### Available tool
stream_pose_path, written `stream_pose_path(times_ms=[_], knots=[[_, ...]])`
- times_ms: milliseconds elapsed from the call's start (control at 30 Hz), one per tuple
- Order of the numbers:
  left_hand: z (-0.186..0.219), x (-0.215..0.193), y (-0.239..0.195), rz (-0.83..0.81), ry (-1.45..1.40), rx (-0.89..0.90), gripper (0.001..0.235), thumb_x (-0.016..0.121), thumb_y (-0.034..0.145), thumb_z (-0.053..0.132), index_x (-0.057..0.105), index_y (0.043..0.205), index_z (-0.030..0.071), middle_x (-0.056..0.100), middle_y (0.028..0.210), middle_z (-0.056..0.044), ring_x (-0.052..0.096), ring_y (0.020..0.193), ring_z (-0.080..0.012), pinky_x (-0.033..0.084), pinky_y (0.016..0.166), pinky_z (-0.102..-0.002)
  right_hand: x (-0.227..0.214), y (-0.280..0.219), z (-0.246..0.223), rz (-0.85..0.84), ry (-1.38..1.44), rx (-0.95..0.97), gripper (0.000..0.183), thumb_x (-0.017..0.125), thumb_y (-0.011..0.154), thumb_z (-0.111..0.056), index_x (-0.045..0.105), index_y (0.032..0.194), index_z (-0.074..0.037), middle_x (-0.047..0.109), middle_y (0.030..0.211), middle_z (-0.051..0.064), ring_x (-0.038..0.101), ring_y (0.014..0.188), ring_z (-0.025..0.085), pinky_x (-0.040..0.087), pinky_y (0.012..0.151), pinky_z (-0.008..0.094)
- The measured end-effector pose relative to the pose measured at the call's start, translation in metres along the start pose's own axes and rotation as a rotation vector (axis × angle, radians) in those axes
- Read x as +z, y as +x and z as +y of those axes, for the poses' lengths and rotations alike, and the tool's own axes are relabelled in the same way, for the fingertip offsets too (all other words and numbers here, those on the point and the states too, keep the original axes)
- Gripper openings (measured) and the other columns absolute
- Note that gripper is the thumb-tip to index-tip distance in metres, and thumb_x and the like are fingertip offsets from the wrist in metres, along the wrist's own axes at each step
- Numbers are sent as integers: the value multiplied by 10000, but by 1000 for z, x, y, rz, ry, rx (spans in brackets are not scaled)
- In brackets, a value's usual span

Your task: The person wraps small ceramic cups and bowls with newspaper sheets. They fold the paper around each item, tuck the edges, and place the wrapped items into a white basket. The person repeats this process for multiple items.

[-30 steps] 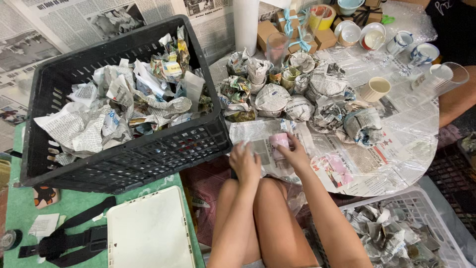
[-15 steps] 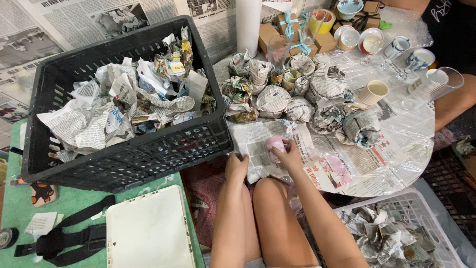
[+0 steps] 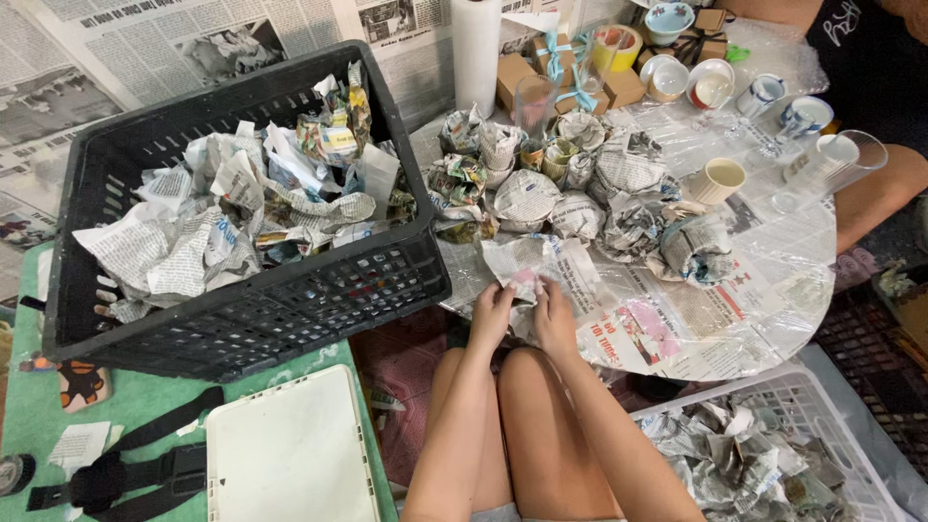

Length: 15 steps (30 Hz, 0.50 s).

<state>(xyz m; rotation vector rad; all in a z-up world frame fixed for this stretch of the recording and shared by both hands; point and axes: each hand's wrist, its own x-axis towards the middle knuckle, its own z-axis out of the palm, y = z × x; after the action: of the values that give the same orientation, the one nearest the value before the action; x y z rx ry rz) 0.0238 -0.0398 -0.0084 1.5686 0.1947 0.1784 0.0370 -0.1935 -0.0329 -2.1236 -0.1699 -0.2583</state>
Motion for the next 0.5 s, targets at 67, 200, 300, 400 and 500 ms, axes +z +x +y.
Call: stream_pose_path(times_ms=[67, 200, 300, 400, 500], knots=[[0, 4, 3, -14, 29, 39, 408, 565, 1019, 334, 707, 1155, -23, 780, 1036, -151, 725, 937, -245, 543, 837, -353, -7, -3, -12, -16, -68, 22, 416, 435, 1086, -252, 551, 1378, 21, 596, 1306, 319, 543, 1239, 460, 406, 1083, 487], [9, 8, 8, -205, -346, -93, 564, 316, 1092, 484, 597, 1319, 51, 763, 1137, -139, 733, 1049, -232, 560, 946, -340, -29, -10, -37, -144, 7, -68, 334, 559, 1082, -231, 611, 1292, 24, 603, 1302, 302, 576, 1161, 438, 439, 1002, 478], [18, 10, 4, -255, -203, -73, 585, 244, 1103, 483, 595, 1352, 87, 761, 1153, -141, 726, 1062, -240, 560, 953, -360, -35, -17, -47, -221, 177, 127, 431, 683, 921, -254, 572, 1232, 22, 671, 1112, 201, 681, 944, 310, 533, 843, 395], [33, 12, -1, -247, -99, -112, 464, 312, 1077, 399, 583, 1335, 123, 748, 1179, -100, 719, 1060, -234, 560, 919, -377, -33, -18, -43, -83, 285, 20, 438, 682, 907, -192, 523, 1234, 51, 666, 1075, 165, 648, 943, 252, 519, 823, 372], [48, 16, -11, -169, 197, 142, 351, 513, 1003, 257, 567, 1326, 130, 686, 1286, -93, 647, 1189, -285, 496, 1023, -417, -31, -16, -28, -37, 342, 45, 316, 633, 979, -181, 624, 1215, 29, 712, 1070, 135, 663, 974, 222, 528, 864, 363]])
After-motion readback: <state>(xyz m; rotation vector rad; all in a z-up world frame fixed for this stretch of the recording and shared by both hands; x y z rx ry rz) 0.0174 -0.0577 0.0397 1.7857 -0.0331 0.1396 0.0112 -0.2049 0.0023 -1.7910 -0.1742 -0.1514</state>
